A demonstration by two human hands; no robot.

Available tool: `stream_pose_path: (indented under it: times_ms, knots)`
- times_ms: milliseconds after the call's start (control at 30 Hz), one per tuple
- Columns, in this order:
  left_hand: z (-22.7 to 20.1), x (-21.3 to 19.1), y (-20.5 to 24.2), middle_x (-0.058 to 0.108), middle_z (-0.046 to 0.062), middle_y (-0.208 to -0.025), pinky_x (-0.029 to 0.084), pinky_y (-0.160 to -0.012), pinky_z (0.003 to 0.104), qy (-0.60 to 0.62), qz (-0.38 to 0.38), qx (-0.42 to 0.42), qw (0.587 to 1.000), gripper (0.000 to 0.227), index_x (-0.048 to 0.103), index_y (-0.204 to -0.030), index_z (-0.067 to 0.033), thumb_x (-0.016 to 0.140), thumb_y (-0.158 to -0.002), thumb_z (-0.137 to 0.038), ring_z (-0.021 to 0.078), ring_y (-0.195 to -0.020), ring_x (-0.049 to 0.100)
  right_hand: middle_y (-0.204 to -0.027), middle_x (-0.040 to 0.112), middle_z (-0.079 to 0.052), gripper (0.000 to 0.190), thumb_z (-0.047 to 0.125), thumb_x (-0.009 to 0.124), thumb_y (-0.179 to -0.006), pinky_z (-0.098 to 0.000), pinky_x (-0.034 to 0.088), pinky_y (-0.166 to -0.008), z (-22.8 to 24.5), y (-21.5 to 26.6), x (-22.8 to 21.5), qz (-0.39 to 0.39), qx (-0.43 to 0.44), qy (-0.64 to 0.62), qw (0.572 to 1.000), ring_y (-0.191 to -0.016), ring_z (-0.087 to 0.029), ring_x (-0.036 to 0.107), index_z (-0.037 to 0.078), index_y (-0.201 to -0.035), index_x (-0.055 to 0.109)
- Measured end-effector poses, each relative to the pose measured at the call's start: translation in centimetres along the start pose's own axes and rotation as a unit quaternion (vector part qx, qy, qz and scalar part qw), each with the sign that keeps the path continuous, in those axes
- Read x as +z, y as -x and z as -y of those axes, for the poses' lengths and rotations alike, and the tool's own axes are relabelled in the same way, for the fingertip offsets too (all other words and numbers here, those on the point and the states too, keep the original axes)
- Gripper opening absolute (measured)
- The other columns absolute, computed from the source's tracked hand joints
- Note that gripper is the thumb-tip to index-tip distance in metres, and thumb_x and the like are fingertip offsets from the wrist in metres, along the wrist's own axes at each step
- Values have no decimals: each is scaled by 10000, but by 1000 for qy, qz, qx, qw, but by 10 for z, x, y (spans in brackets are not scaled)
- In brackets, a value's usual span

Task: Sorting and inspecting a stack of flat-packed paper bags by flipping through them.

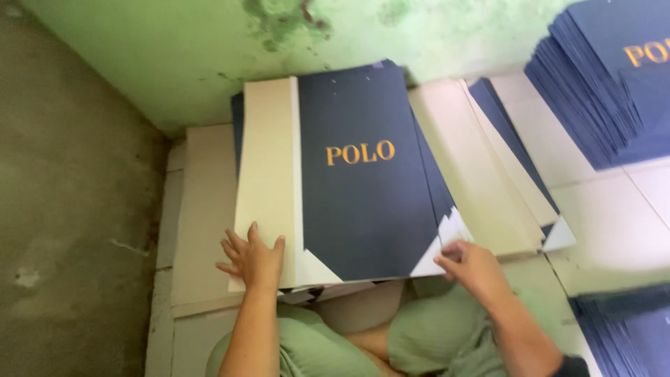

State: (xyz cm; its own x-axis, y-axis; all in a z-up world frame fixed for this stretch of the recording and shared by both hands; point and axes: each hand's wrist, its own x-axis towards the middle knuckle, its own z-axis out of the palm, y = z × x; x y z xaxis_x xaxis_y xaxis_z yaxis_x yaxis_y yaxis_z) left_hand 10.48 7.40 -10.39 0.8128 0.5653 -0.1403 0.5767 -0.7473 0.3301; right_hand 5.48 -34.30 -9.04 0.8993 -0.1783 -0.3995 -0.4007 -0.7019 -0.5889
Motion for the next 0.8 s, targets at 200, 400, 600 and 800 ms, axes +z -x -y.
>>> stream_pose_path:
  times_ms: [200, 400, 600, 800]
  knots:
    - [-83, -43, 100, 249, 288, -1634, 55, -1121, 786, -85, -14, 293, 952, 925, 502, -1502, -127, 868, -722, -465, 529, -1523, 109, -906, 712, -206, 727, 16, 755, -815, -336, 625, -508, -6, -11, 15, 32, -33, -281, 959, -652, -309, 750, 167, -1468, 471]
    - [-88, 46, 142, 424, 229, -1545, 141, -1181, 711, -93, -33, 579, 809, 1133, 449, -1516, -148, 934, -540, -458, 460, -1476, 311, -864, 647, -149, 552, -12, 693, -881, -332, 654, -486, -6, -12, 25, 36, -77, -461, 883, -617, -258, 713, -11, -1415, 552]
    - [-88, 29, 141, 598, 97, -1452, 425, -1125, 494, 30, -41, 524, 850, 622, 521, -1499, -179, 626, -891, -98, 306, -1317, 579, -762, 647, -133, 307, 241, 593, -1029, -340, 647, -491, 13, 13, -2, 40, -108, -529, 840, -620, -205, 677, -2, -1183, 698]
    - [-78, 3, 139, 634, 111, -1410, 466, -1091, 470, 159, -4, 496, 853, 558, 543, -1488, -187, 524, -955, -22, 338, -1279, 603, -1097, 736, -254, 477, 363, 444, -1092, -397, 649, -693, -8, 3, -9, 55, -121, -460, 878, -938, -307, 752, 31, -1394, 606]
